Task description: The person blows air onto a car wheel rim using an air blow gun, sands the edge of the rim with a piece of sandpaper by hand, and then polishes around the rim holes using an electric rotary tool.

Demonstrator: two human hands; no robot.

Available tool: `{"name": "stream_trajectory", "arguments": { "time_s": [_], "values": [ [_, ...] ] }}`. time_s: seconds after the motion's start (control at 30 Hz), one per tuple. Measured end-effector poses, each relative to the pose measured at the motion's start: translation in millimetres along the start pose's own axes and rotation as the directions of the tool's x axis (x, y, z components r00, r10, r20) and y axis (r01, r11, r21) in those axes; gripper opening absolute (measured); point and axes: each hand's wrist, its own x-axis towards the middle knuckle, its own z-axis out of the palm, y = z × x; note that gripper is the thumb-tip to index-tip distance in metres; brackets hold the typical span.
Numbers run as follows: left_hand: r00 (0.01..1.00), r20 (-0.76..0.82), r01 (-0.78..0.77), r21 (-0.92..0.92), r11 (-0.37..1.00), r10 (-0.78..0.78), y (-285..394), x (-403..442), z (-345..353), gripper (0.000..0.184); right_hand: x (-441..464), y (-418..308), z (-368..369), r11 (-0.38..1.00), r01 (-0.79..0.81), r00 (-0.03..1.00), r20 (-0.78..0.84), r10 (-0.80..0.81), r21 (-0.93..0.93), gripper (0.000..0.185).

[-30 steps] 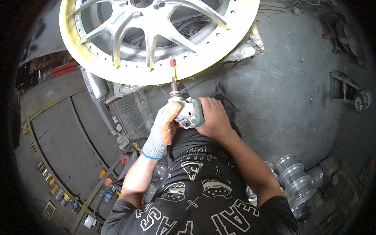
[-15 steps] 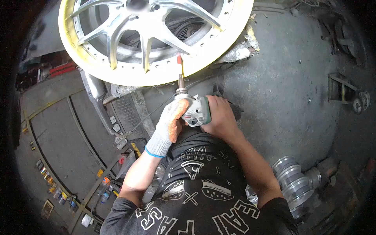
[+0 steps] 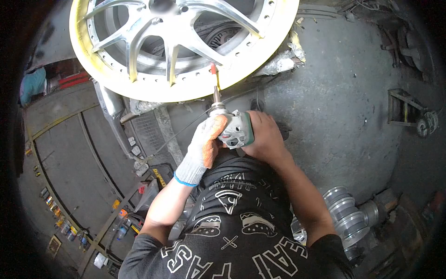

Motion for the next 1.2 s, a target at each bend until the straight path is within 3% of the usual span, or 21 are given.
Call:
{"name": "stream_trajectory", "arguments": {
  "time_s": [0.17, 0.43, 0.73, 1.03, 1.2],
  "values": [
    [1.000, -0.008, 0.001, 0.078, 0.997, -0.001, -1, -3, -11, 0.029, 5, -3, 2, 0.998, 0.046, 0.999, 0.019, -0.047, 0.049, 0.059],
    [1.000, 0.021, -0.014, 0.096, 0.995, 0.012, -1, 0, -10, 0.032, 3, 2, 4, 0.991, -0.016, 0.999, 0.035, 0.012, 0.133, 0.060],
    [1.000, -0.008, 0.004, -0.001, 1.000, -0.004, -3, -2, 6, 0.034, 0, -1, -12, 1.000, -0.007, 0.999, 0.042, 0.008, -0.027, 0.063],
    [0.999, 0.047, -0.018, -0.011, 1.000, 0.019, -1, -3, 9, 0.034, -2, 1, -9, 0.998, 0.034, 0.999, -0.006, -0.034, 0.055, 0.064],
    [0.999, 0.029, -0.027, -0.009, 1.000, 0.027, -5, -1, 4, 0.035, -1, 2, -11, 0.998, 0.060, 0.998, 0.003, -0.060, 0.003, 0.062]
  ]
}}
